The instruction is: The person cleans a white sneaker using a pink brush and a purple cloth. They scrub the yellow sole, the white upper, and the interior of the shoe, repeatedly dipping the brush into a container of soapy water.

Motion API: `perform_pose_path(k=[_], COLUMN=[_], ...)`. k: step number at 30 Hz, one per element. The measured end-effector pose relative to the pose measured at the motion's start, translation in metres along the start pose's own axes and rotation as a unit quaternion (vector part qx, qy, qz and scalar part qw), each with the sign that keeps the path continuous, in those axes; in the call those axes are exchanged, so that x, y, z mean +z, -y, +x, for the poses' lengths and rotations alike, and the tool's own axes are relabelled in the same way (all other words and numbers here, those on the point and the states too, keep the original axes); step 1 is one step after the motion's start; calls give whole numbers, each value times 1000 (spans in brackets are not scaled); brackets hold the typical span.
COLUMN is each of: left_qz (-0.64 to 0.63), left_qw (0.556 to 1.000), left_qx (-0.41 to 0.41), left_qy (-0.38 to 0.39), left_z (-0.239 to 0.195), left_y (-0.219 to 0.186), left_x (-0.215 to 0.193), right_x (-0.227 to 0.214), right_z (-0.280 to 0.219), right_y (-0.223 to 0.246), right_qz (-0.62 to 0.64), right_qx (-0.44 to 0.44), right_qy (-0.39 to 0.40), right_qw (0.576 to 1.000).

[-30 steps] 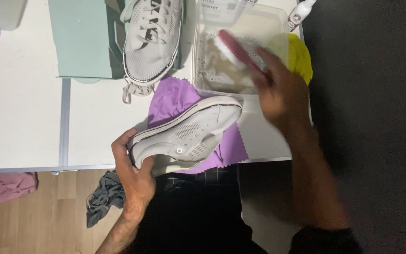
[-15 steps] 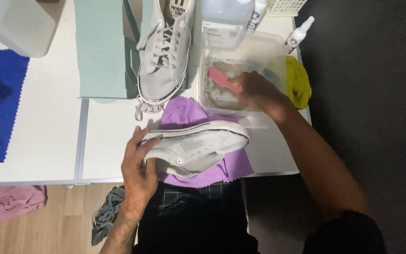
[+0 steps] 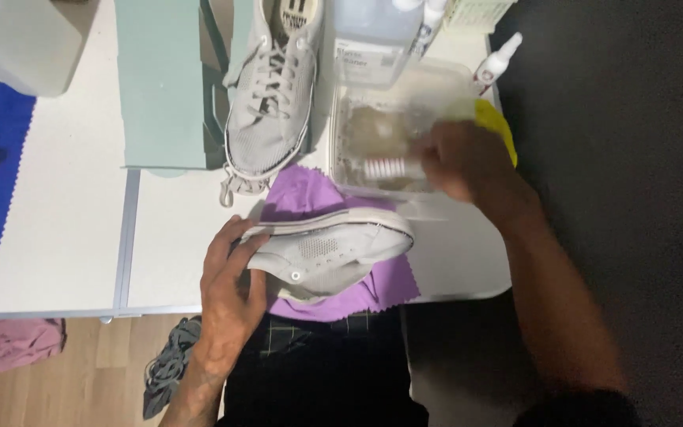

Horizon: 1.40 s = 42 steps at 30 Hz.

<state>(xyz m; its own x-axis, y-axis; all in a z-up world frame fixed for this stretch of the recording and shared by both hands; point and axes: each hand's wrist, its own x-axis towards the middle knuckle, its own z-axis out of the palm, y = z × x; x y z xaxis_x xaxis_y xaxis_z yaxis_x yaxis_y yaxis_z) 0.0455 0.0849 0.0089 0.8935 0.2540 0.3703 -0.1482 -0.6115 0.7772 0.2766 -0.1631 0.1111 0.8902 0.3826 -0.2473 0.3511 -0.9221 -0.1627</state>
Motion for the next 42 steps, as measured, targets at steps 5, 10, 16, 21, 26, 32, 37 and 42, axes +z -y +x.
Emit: perform_pose_path(k=[5,10,16,21,26,32,37,42], left_qz=[35,72,45,95,246,243,364,373], left_qw=[999,996,998,988,938,934,902,905], left_qx=[10,15,37,115,189,215,154,141], left_qy=[-26,-43,-20,45,157,147,176,148], left_z=[-4,-8,-1,7,21,19,2,3], left_y=[-4,4,6,8,35,47,18,-17], left_x=[0,4,-6,-22,-42,-31,-37,-31], right_x=[-4,0,13,32,44,67,75,70], right_z=[-26,-34,-31,-45,-56,-61,-69,-75], right_y=[-2,-2,-29,-51,-47,-58,-65,-56], right_qz=[7,23,38,63,65,41,115,132], right_qx=[17,-5,-32,-93,-140,-162,-99,-55], right_qy=[13,-10,-97,-157,-274,-310,-298,-243], right_qw=[1000,1000,994,981,949,936,942,959])
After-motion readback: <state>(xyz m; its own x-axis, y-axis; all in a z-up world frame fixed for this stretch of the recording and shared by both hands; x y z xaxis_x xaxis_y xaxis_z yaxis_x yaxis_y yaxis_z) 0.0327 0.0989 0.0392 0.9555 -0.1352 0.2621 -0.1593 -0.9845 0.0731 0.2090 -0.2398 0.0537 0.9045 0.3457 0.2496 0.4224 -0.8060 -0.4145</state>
